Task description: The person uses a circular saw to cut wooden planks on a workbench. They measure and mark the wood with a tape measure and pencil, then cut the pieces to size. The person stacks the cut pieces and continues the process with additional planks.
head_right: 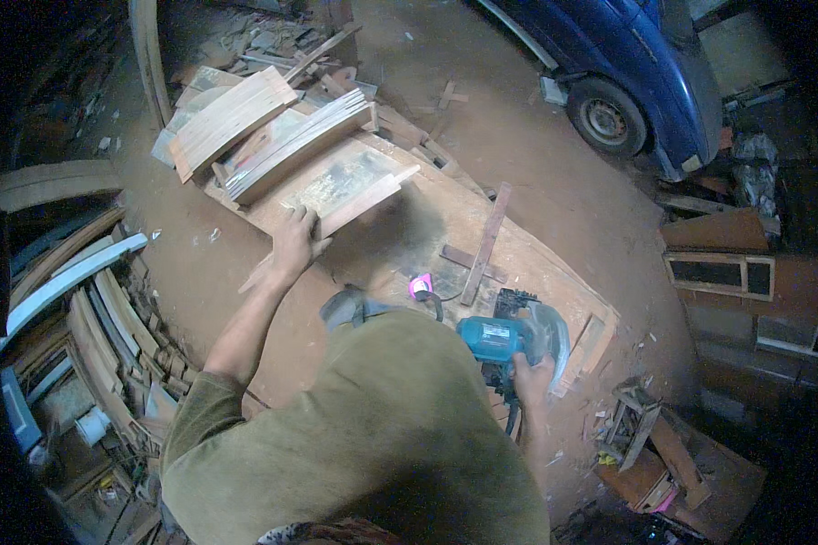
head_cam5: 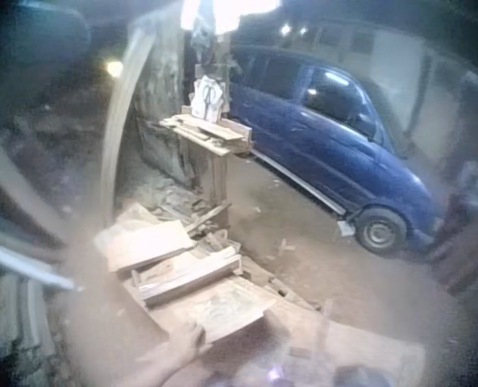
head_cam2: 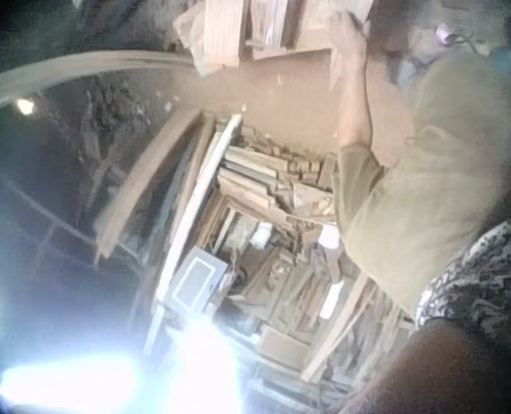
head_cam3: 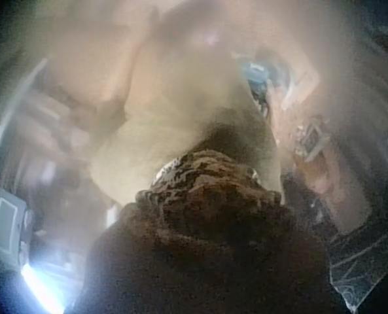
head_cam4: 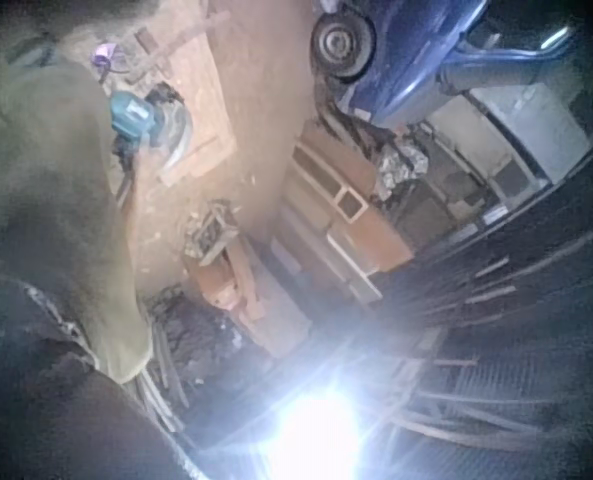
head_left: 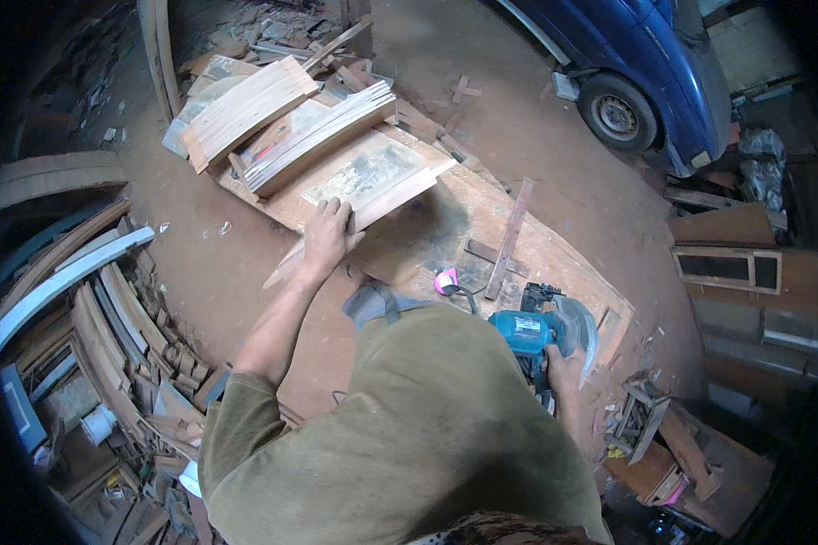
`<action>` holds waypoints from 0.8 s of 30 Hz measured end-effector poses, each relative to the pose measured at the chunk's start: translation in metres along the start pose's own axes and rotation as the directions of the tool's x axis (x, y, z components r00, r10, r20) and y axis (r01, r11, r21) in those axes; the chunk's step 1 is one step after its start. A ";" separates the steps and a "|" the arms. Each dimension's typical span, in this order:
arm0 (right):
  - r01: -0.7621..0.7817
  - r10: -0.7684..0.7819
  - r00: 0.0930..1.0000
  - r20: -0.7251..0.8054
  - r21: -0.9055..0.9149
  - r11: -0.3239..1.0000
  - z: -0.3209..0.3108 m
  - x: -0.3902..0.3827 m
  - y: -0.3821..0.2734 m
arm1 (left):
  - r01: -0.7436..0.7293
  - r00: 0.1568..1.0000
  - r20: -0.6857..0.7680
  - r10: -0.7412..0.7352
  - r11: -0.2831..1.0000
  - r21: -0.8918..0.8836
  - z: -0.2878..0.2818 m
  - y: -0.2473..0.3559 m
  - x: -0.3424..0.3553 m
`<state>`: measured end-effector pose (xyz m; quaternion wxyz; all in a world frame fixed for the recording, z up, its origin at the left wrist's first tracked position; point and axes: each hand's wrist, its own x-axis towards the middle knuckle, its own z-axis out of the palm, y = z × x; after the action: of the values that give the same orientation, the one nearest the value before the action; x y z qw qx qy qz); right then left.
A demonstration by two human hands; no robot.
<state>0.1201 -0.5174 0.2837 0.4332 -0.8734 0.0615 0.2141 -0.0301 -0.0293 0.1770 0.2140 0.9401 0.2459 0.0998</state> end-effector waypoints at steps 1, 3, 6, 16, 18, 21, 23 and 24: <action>0.003 -0.003 1.000 0.023 -0.015 1.000 0.000 0.000 -0.005 | 0.018 1.000 -0.024 -0.017 1.000 0.026 -0.001 -0.001 -0.002; 0.002 -0.001 0.999 0.043 -0.032 0.999 0.002 0.003 -0.013 | 0.022 0.999 -0.037 -0.020 0.998 0.059 0.017 -0.004 -0.018; -0.018 0.018 0.999 0.027 -0.024 1.000 0.009 -0.004 -0.015 | 0.034 0.997 0.068 -0.038 0.998 0.055 0.070 -0.032 -0.043; -0.021 0.015 0.999 -0.044 -0.154 0.988 0.026 -0.034 -0.054 | 0.264 0.922 0.240 -0.304 0.947 0.185 0.121 -0.097 0.045; -0.051 0.044 0.998 -0.050 -0.143 0.988 0.033 -0.042 -0.059 | 0.293 0.820 0.447 -0.358 0.933 0.209 0.120 -0.113 0.069; -0.063 0.055 0.996 -0.071 -0.120 0.991 0.041 -0.054 -0.062 | 0.280 0.788 0.494 -0.368 0.928 0.246 0.121 -0.116 0.079; -0.105 0.093 0.989 -0.113 -0.098 0.990 0.042 -0.063 -0.055 | 0.269 0.797 0.490 -0.354 0.934 0.236 0.110 -0.109 0.083; -0.124 0.112 0.985 -0.135 -0.087 0.988 0.043 -0.067 -0.053 | 0.264 0.801 0.488 -0.346 0.937 0.230 0.107 -0.105 0.082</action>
<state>0.0614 -0.4564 0.3277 0.3728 -0.8998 0.1308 0.1851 0.0280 0.0569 0.0418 0.2144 0.8928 0.3338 -0.2134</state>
